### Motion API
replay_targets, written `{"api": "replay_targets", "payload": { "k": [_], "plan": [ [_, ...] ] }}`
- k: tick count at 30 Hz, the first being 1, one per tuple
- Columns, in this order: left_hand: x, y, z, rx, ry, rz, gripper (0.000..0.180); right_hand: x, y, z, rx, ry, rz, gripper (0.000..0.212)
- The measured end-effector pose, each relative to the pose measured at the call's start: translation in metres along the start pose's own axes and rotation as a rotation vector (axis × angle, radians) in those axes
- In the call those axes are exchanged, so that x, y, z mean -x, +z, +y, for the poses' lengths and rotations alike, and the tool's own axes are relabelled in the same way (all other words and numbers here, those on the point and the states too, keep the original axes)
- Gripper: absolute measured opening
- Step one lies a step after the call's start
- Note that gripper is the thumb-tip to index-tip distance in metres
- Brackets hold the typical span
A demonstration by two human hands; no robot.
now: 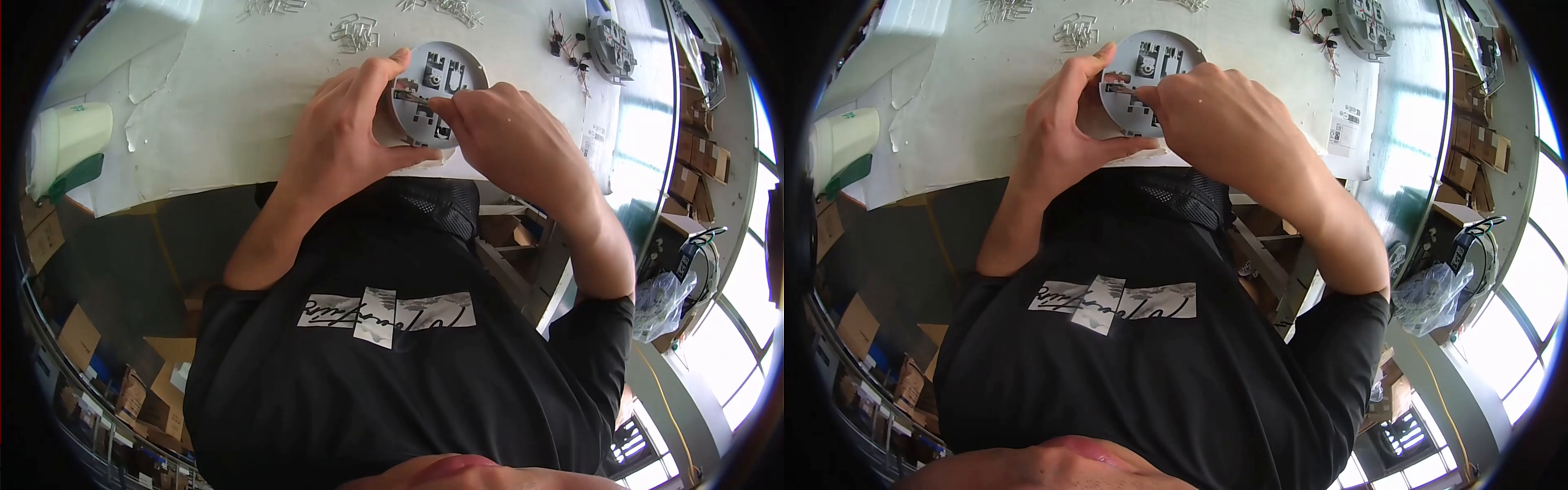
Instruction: Manually assemble small mechanical pins into a circular jig using a precision hand tool.
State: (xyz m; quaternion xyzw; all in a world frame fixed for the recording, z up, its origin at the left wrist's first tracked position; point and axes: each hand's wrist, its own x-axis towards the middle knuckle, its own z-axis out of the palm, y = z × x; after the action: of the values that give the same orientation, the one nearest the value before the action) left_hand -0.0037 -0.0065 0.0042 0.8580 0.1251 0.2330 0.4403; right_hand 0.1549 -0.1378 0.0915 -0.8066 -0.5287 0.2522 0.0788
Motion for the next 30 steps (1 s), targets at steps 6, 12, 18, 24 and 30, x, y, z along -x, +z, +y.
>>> {"api": "replay_targets", "payload": {
  "k": [6, 12, 18, 24, 30],
  "plan": [
    [0.0, 0.001, 0.001, 0.043, -0.039, 0.017, 0.09, 0.002, -0.016, -0.007, 0.129, -0.051, -0.047, 0.036],
    [-0.001, 0.001, 0.0, 0.055, -0.028, 0.026, 0.091, 0.0, -0.013, -0.01, 0.077, -0.017, -0.041, 0.038],
    [0.002, 0.001, -0.001, 0.044, -0.018, 0.014, 0.091, 0.001, -0.007, -0.003, 0.111, 0.073, -0.088, 0.042],
    [0.006, -0.002, 0.002, 0.061, -0.084, -0.016, 0.093, 0.0, -0.014, -0.007, 0.158, 0.085, -0.144, 0.043],
    [-0.004, -0.02, 0.0, 0.064, 0.023, -0.154, 0.082, 0.03, 0.017, 0.027, -0.369, -0.016, 0.224, 0.037]
  ]
}}
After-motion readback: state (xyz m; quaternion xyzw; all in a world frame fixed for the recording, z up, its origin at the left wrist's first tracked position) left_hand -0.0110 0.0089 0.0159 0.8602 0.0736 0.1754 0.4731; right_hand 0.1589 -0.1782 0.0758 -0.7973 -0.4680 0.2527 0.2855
